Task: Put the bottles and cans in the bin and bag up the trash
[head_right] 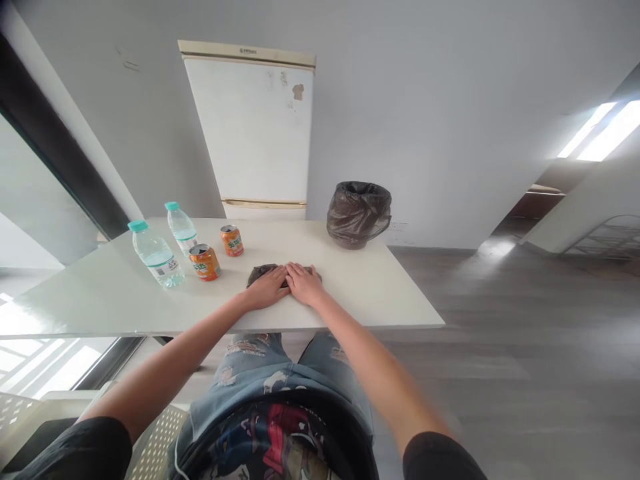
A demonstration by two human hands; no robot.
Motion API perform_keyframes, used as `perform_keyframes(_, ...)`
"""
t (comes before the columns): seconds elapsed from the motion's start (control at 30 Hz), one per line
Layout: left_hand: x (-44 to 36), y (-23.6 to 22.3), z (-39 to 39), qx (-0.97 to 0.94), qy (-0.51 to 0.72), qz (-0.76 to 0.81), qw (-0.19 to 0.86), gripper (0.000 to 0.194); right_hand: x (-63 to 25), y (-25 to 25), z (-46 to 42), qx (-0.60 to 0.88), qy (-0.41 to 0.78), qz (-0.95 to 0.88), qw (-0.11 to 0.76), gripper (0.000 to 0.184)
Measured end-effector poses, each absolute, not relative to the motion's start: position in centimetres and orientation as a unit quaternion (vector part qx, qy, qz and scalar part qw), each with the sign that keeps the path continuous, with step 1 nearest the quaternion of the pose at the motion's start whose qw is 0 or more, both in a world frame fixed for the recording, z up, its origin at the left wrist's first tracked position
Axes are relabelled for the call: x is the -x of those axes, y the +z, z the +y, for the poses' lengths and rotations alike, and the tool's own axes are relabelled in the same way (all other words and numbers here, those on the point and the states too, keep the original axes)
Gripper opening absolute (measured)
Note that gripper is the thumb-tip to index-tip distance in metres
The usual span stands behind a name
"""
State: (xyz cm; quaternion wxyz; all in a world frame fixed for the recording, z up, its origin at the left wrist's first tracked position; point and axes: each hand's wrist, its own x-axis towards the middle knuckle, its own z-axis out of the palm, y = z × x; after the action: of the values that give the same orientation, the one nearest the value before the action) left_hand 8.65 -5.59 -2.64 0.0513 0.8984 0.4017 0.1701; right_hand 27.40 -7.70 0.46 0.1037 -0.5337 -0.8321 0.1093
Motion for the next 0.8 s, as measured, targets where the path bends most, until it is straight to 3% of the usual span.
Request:
perform_keyframes(0.07, -7.3, -2.5, -5.9, -0.886, 0.157, 0.435, 0.038, 0.075, -27.6, 0.2, -7.7, 0.547, 0.106, -0.825, 0.095, 0.061)
perform_keyframes(0.3, -2.3, -2.1, -6.6, -0.854, 0.103, 0.509, 0.04, 0.068, -27.4, 0.2, -8.0, 0.578, 0.113, -0.803, 0.094, 0.065)
perform_keyframes(0.6, -2.3, -2.1, -7.0, -0.847, 0.112, 0.516, 0.059, 0.068, -30.2, -0.3, -8.7, 0.661, 0.132, -0.736, 0.069, 0.066)
perform_keyframes(0.8, -2.6, -0.7, -8.0, -0.826, 0.192, 0.53, 0.008, 0.066, -31.0, 0.2, -10.6, 0.611, 0.021, -0.777, 0.151, 0.06)
